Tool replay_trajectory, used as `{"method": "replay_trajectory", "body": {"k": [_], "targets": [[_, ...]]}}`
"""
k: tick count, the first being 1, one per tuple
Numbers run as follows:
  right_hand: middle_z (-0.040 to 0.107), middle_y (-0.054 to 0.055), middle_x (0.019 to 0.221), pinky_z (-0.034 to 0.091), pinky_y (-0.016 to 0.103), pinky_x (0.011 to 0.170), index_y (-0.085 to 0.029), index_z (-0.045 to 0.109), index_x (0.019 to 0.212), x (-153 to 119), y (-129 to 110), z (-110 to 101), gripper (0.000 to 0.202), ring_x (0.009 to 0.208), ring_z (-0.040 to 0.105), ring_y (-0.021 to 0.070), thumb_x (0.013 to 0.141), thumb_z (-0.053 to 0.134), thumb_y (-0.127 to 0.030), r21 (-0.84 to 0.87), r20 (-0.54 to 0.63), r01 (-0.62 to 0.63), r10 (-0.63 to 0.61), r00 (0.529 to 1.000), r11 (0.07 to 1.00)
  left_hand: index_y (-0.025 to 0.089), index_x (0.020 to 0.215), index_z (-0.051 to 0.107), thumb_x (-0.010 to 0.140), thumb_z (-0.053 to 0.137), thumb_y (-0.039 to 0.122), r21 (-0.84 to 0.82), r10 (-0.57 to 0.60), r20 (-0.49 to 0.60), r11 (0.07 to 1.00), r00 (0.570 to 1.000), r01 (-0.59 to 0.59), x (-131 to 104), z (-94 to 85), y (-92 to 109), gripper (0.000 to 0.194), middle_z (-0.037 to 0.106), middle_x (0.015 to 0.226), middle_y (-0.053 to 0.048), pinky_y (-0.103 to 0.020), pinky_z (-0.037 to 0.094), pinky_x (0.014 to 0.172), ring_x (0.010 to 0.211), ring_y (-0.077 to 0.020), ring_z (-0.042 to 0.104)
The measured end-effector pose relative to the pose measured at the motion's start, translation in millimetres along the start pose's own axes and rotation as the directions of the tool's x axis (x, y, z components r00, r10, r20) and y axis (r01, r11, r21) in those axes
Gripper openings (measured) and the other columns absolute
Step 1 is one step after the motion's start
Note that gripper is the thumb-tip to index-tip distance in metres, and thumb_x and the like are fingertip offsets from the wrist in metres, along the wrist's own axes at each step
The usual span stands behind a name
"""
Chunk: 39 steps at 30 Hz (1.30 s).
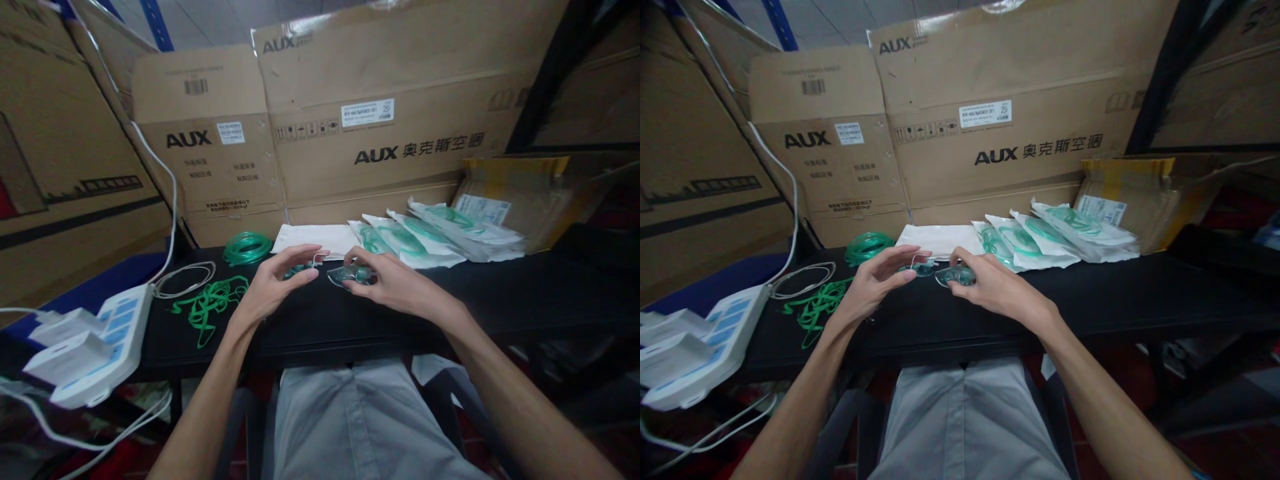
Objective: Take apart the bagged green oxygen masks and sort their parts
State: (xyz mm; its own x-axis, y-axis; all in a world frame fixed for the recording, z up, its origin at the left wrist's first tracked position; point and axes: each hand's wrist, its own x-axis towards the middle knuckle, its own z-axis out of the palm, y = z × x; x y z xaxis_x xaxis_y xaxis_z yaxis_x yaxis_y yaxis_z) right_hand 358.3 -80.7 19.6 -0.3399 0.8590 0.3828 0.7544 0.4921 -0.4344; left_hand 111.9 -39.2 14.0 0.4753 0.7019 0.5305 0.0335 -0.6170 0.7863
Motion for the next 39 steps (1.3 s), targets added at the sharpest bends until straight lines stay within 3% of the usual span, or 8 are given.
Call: {"method": "replay_trajectory", "body": {"k": [6,11,13,17,23,26,31,39], "targets": [[0.059,0.000,0.077,0.040,0.027,0.066,-0.024,0.057,0.117,2.5,11.7,1.5,0.033,0.068,0.055,0.0182,0.089,0.060,-0.042,-0.012,0.044,-0.019,0.019,0.999,1.000,0.020,0.092,0.071,0.090,0.068,0.034,0.330,-0.042,0.006,0.943,0.999,0.038,-26.6,-31.8,21.5,0.015,0.072,0.121,-0.007,-0.039,0.042,0.109,0.118,-0.0242,0.063],[0.065,0.006,0.100,0.043,0.028,0.074,-0.025,0.058,0.120,1.4,13.3,5.8,0.035,0.082,0.058,0.0200,0.089,0.061,-0.043,0.016,0.057,0.004,-0.005,0.998,1.000,0.024,0.088,0.072,0.091,0.066,0.038,0.660,-0.155,0.137,0.751,0.978,0.027,-54.4,-45.5,14.2,0.016,0.070,0.119,-0.003,-0.037,0.044,0.100,0.111,-0.0221,0.064],[0.065,0.005,0.101,0.043,0.028,0.075,-0.026,0.059,0.118,0.9,12.4,6.3,0.034,0.083,0.059,0.0201,0.089,0.061,-0.044,0.026,0.074,0.008,-0.010,0.997,1.000,0.027,0.099,0.072,0.090,0.067,0.043,0.727,-0.196,0.130,0.686,0.972,0.041,-62.3,-47.1,8.4,0.019,0.070,0.117,-0.002,-0.037,0.044,0.100,0.109,-0.0222,0.063],[0.066,0.004,0.099,0.043,0.029,0.074,-0.026,0.059,0.118,1.1,14.0,5.3,0.034,0.082,0.059,0.0202,0.089,0.061,-0.045,0.021,0.084,0.012,-0.014,0.996,1.000,0.031,0.132,0.060,0.089,0.065,0.052,0.779,-0.251,0.076,0.619,0.965,0.100,-72.8,-51.5,1.3,0.048,0.070,0.118,-0.003,-0.041,0.042,0.104,0.112,-0.0236,0.061],[0.067,0.004,0.097,0.045,0.030,0.070,-0.028,0.059,0.119,1.4,18.0,1.7,0.036,0.073,0.059,0.0194,0.088,0.063,-0.047,0.026,0.062,0.013,-0.015,0.998,1.000,0.030,0.137,0.059,0.088,0.062,0.058,0.826,-0.261,0.031,0.551,0.965,0.123,-78.9,-57.2,3.1,0.057,0.062,0.136,-0.005,-0.047,0.035,0.114,0.128,-0.0287,0.052],[0.068,0.004,0.099,0.045,0.030,0.070,-0.028,0.059,0.119,1.3,15.8,1.0,0.036,0.075,0.060,0.0192,0.088,0.064,-0.045,0.031,0.053,0.033,-0.035,0.998,0.999,0.026,0.131,0.064,0.089,0.058,0.058,0.809,-0.284,-0.043,0.553,0.958,0.200,-73.5,-52.4,7.6,0.053,0.065,0.130,-0.007,-0.044,0.042,0.109,0.122,-0.0293,0.058],[0.068,0.004,0.096,0.044,0.029,0.069,-0.026,0.060,0.116,1.2,11.3,1.9,0.032,0.074,0.059,0.0190,0.090,0.062,-0.044,0.029,0.055,0.037,-0.038,0.998,0.999,0.025,0.120,0.070,0.088,0.060,0.057,0.779,-0.326,-0.053,0.577,0.944,0.243,-67.0,-43.1,14.3,0.047,0.069,0.119,-0.007,-0.039,0.050,0.095,0.106,-0.0277,0.065],[0.067,0.003,0.096,0.044,0.028,0.070,-0.027,0.060,0.116,0.4,12.5,3.8,0.033,0.078,0.060,0.0195,0.089,0.063,-0.045,0.020,0.048,0.034,-0.035,0.998,0.999,0.028,0.107,0.073,0.086,0.066,0.056,0.855,-0.170,0.003,0.511,0.985,0.086,-84.1,-41.5,7.4,0.035,0.067,0.120,-0.004,-0.043,0.044,0.103,0.111,-0.0264,0.058]]}}
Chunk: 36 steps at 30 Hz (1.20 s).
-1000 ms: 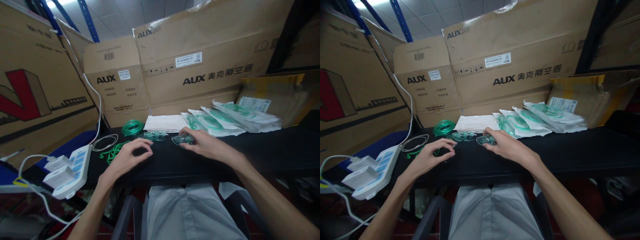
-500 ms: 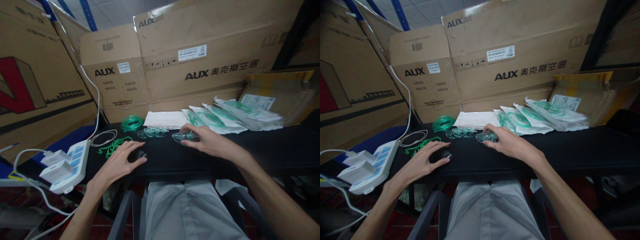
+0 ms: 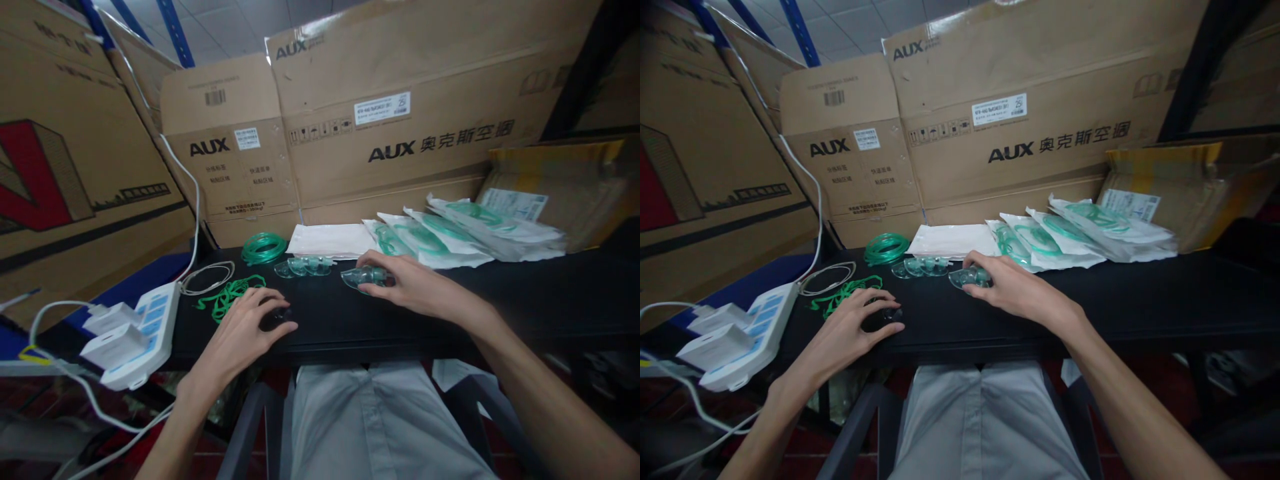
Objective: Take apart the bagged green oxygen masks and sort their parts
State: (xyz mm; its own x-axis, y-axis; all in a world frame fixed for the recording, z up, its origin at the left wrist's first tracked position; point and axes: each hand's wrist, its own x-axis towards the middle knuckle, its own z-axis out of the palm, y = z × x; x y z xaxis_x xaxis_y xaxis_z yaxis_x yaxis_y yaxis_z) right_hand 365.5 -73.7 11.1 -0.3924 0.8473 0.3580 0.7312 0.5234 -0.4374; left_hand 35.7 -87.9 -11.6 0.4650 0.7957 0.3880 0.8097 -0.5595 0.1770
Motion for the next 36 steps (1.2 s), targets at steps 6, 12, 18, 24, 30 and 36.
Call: {"method": "replay_trajectory", "body": {"k": [6,12,18,24,30,36], "targets": [[0.067,0.003,0.102,0.044,0.028,0.072,-0.027,0.060,0.115,-0.5,-1.5,-0.3,0.030,0.081,0.060,0.0195,0.090,0.063,-0.043,0.017,0.005,0.012,-0.013,1.000,1.000,0.027,0.107,0.073,0.091,0.061,0.050,0.003,-0.001,0.019,1.000,1.000,0.001,6.2,4.8,-8.6,0.030,0.065,0.122,-0.005,-0.043,0.044,0.103,0.112,-0.0256,0.058],[0.069,0.004,0.100,0.046,0.029,0.073,-0.027,0.061,0.118,0.3,-0.2,-1.8,0.033,0.081,0.062,0.0205,0.089,0.065,-0.041,0.028,-0.026,0.032,-0.032,0.999,0.999,0.024,0.118,0.070,0.091,0.057,0.049,-0.051,-0.160,0.020,0.986,0.987,0.160,7.2,1.2,-6.7,0.039,0.067,0.117,-0.007,-0.039,0.050,0.093,0.105,-0.0258,0.064],[0.069,0.004,0.110,0.047,0.031,0.078,-0.027,0.058,0.122,8.0,9.2,0.2,0.034,0.082,0.063,0.0201,0.090,0.064,-0.040,0.065,-0.049,0.049,-0.046,0.998,0.997,0.021,0.097,0.076,0.084,0.059,0.037,-0.073,-0.319,0.044,0.944,0.947,0.321,24.1,5.5,-4.9,0.027,0.074,0.086,-0.005,-0.033,0.051,0.072,0.078,-0.0236,0.069],[0.069,0.005,0.108,0.047,0.032,0.079,-0.024,0.059,0.117,34.4,24.7,-1.4,0.032,0.083,0.063,0.0199,0.087,0.064,-0.035,0.054,-0.104,0.040,-0.035,0.994,0.998,0.022,0.097,0.075,0.083,0.059,0.033,-0.097,-0.284,0.034,0.953,0.958,0.286,28.8,7.0,-7.9,0.024,0.074,0.082,-0.004,-0.031,0.050,0.070,0.076,-0.0229,0.069],[0.070,0.006,0.107,0.046,0.030,0.082,-0.020,0.060,0.112,85.6,22.7,14.7,0.033,0.089,0.063,0.0197,0.079,0.068,-0.023,0.121,-0.105,0.112,-0.099,0.990,0.986,0.022,0.111,0.072,0.095,0.051,0.043,-0.090,-0.064,-0.183,0.995,0.981,0.048,75.3,2.0,-1.2,0.034,0.071,0.109,-0.008,-0.035,0.048,0.092,0.100,-0.0246,0.066],[0.072,0.013,0.116,0.049,0.034,0.088,-0.014,0.063,0.123,107.2,32.8,49.5,0.042,0.101,0.067,0.0231,0.083,0.068,-0.025,0.188,-0.079,0.117,-0.104,0.991,0.975,0.021,0.110,0.073,0.090,0.061,0.038,-0.217,0.038,-0.057,0.975,0.998,-0.050,121.8,27.1,-28.6,0.029,0.073,0.115,-0.008,-0.037,0.045,0.101,0.109,-0.0257,0.065]]}}
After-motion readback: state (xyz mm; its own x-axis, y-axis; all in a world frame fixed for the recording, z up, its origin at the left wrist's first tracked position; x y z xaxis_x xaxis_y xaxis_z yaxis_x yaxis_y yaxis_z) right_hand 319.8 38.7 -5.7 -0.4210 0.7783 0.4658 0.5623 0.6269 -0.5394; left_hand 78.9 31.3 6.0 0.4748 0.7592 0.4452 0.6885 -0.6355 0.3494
